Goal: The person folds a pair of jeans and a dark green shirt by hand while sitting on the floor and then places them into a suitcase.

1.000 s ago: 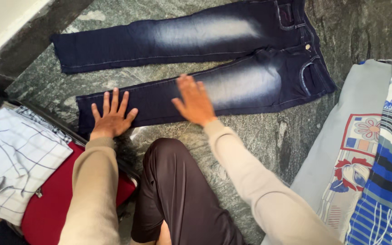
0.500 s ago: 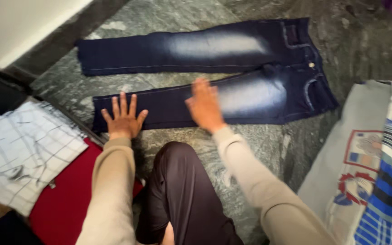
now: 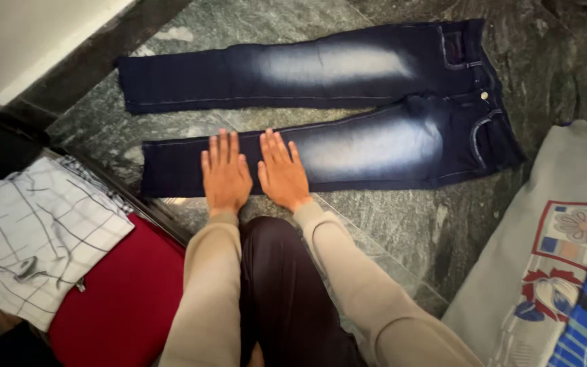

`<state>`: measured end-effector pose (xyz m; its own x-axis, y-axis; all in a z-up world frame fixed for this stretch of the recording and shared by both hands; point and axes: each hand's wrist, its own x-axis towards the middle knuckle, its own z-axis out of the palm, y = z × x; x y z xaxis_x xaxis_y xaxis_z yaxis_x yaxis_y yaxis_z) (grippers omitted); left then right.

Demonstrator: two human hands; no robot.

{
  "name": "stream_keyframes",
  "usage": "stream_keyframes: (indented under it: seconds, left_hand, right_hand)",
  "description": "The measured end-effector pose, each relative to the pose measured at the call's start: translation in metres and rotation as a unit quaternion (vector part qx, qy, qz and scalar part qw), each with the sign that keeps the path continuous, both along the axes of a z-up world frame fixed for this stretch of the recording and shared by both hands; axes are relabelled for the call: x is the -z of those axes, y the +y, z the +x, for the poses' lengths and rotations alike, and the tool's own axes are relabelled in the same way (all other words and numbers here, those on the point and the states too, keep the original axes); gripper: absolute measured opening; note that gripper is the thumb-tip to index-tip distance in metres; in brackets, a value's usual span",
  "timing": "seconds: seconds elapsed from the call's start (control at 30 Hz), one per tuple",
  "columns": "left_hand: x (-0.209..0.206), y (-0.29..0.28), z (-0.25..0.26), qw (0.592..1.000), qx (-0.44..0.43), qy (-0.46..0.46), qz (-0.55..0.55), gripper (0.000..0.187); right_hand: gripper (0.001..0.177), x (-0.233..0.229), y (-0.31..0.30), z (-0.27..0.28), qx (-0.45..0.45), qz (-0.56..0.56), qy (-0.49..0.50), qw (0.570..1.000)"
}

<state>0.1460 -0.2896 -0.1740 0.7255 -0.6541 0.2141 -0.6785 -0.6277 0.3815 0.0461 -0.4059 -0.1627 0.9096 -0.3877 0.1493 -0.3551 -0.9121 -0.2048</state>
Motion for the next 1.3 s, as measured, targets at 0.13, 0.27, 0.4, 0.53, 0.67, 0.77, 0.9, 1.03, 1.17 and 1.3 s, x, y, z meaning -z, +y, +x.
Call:
stream_keyframes:
  seconds: [0.13, 0.27, 0.4, 0.53, 0.67, 0.77, 0.9, 1.03, 1.17, 1.3]
  left_hand:
    - [0.004, 0.014, 0.007, 0.997, -0.074, 0.000, 0.002, 0.058]
    - [0.005, 0.025, 0.027, 0.989, -0.144, 0.006, 0.018, 0.060]
    - [0.004, 0.037, 0.043, 0.975, -0.207, 0.051, 0.053, 0.063]
    - [0.001, 0.052, 0.073, 0.948, -0.261, 0.124, 0.130, 0.065]
    - [0.012, 0.053, 0.087, 0.947, -0.261, 0.105, 0.154, 0.076]
    - [0.018, 0.069, 0.096, 0.934, -0.271, 0.164, 0.166, 0.096]
    - [0.005, 0.102, 0.140, 0.924, -0.224, 0.285, 0.119, 0.090]
    - [-0.043, 0.117, 0.126, 0.984, -0.121, 0.127, 0.039, 0.041]
    - [-0.096, 0.119, 0.115, 0.981, -0.187, 0.026, -0.033, 0.021]
    - [-0.101, 0.127, 0.115, 0.938, -0.219, -0.021, -0.267, 0.024]
  right_hand:
    - [0.069, -0.002, -0.050, -0.032, 0.051, -0.032, 0.040, 0.997]
    - [0.071, -0.003, -0.122, -0.087, 0.093, -0.009, 0.015, 0.996]
    - [0.073, 0.004, -0.174, -0.143, 0.170, -0.042, 0.031, 0.984]
    - [0.075, 0.003, -0.199, -0.171, 0.205, -0.022, 0.031, 0.978]
    - [0.076, 0.004, -0.198, -0.169, 0.211, -0.021, 0.017, 0.977]
    - [0.076, 0.003, -0.197, -0.170, 0.212, -0.026, 0.015, 0.977]
    - [0.074, 0.006, -0.191, -0.173, 0.212, -0.041, 0.006, 0.976]
    - [0.073, 0.012, -0.191, -0.170, 0.218, -0.058, 0.003, 0.974]
    - [0.073, 0.025, -0.170, -0.162, 0.209, -0.095, 0.019, 0.973]
    - [0.074, 0.034, -0.123, -0.129, 0.213, -0.097, 0.014, 0.972]
